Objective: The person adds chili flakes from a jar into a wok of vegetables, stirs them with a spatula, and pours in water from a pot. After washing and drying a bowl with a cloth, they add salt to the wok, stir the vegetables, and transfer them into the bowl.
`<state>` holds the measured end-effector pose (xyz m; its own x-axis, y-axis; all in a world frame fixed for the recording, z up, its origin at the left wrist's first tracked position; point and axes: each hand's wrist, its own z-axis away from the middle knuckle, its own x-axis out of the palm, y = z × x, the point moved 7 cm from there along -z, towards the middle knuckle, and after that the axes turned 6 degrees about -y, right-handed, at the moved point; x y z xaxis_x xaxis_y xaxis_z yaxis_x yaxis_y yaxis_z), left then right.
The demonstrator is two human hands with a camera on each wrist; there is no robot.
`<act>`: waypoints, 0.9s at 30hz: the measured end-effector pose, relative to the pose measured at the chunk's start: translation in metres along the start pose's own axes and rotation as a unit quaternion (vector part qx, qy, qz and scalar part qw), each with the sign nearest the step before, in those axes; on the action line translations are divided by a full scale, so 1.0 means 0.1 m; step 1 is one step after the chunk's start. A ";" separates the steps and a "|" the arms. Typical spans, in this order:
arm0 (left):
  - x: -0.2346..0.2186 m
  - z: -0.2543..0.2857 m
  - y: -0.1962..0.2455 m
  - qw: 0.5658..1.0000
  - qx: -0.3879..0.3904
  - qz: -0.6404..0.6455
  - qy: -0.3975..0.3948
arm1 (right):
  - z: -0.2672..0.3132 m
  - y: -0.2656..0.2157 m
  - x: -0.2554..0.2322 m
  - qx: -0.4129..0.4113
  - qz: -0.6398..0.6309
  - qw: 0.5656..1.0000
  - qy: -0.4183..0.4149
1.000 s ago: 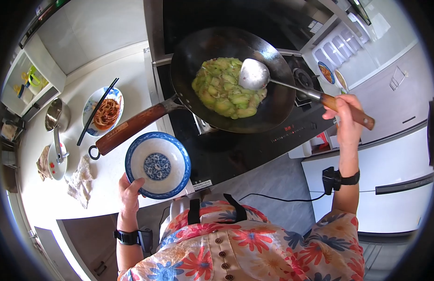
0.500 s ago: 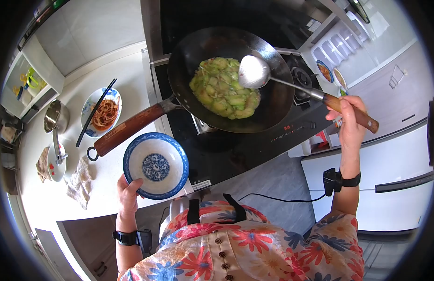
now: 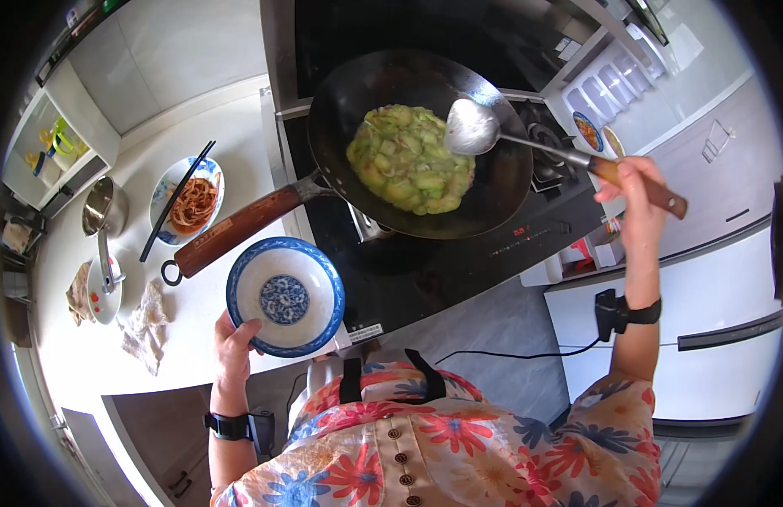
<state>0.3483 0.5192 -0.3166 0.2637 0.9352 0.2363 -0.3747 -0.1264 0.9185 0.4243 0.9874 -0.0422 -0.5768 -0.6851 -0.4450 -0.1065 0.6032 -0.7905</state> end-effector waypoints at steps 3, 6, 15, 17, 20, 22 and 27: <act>0.00 0.00 -0.01 1.000 -0.002 -0.004 -0.010 | -0.27 -0.17 -0.25 0.033 0.056 0.998 0.009; -0.01 -0.01 -0.02 1.000 -0.004 -0.009 -0.004 | -0.62 -0.24 -0.41 0.091 0.059 0.993 -0.044; -0.02 -0.02 -0.02 1.000 0.006 -0.007 -0.003 | -0.58 0.40 0.23 0.184 -0.180 0.966 -0.033; -0.02 -0.01 -0.03 1.000 0.002 -0.011 -0.002 | -0.60 0.17 0.13 0.126 -0.155 0.980 -0.018; 0.01 -0.02 0.00 1.000 0.006 -0.013 -0.003 | -0.70 -0.11 0.01 0.074 -0.027 0.996 -0.036; -0.01 -0.01 -0.01 1.000 0.007 -0.013 0.000 | -0.76 -0.11 -0.01 0.076 -0.003 0.993 -0.092; -0.01 -0.03 -0.04 1.000 -0.001 -0.013 -0.003 | -0.62 0.15 0.28 0.048 -0.054 0.995 -0.067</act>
<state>0.3474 0.5202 -0.3216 0.2786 0.9363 0.2140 -0.3687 -0.1015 0.9240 0.3565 1.0027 -0.0403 -0.4522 -0.7962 -0.4019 -0.0811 0.4855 -0.8705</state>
